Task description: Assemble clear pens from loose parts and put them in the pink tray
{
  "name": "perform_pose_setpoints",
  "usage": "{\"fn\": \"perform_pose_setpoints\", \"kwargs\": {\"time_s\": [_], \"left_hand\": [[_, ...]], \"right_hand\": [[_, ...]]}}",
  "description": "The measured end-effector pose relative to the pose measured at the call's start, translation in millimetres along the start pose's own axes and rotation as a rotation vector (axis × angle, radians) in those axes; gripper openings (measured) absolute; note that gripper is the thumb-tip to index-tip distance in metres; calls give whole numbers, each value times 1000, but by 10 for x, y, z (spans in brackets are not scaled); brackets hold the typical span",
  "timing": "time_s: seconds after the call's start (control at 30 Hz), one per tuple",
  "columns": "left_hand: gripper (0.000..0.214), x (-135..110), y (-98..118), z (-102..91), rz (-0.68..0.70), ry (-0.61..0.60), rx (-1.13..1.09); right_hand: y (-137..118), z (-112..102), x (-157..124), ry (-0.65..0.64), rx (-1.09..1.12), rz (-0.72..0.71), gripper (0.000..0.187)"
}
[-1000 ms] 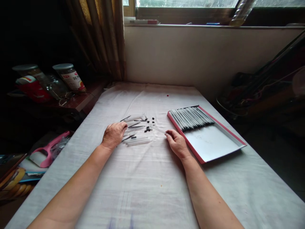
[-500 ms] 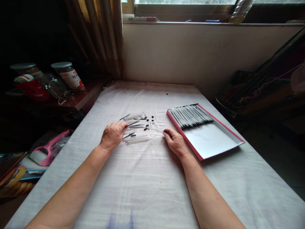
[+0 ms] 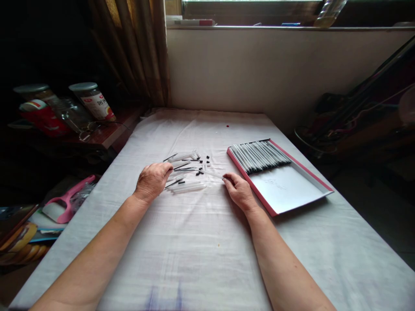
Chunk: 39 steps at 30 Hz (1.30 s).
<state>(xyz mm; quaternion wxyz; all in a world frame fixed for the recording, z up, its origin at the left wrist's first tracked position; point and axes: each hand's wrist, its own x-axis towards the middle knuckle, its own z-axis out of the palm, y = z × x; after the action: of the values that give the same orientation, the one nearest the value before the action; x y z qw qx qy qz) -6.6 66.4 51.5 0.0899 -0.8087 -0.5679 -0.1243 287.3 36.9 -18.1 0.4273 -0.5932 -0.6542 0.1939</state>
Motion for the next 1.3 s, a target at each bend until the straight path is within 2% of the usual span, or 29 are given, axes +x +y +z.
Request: {"fn": "perform_pose_setpoints", "kwargs": {"time_s": [0.33,0.5,0.73,0.93,1.03,1.13,1.23,1.3], "left_hand": [[25,28,71,7,29,-40,-20],[27,94,112,-42,48,-13,-66],[27,165,7,-117,137,-17,-148],[27,146,-28,-96,155,16,-323],[25,135,96,-38,116,32,-429],[25,140,274,40,104,38,-631],[31,157,394,98,121,2,-881],[35,158,389,121,96,-2,-984]], "right_hand": [[16,15,-3,-11,-16,-17,22],[46,10,5,10,-12,-17,23],[15,-49,10,-34,76,-82,22],[-70,-44,9,-86,178,-66,24],[-118,1,-7,-132,174,-89,24],[-157,65,-33,-171,127,-122,23],[-182,116,-56,-155,78,-130,20],[-193,128,-61,-125,68,-121,20]]}}
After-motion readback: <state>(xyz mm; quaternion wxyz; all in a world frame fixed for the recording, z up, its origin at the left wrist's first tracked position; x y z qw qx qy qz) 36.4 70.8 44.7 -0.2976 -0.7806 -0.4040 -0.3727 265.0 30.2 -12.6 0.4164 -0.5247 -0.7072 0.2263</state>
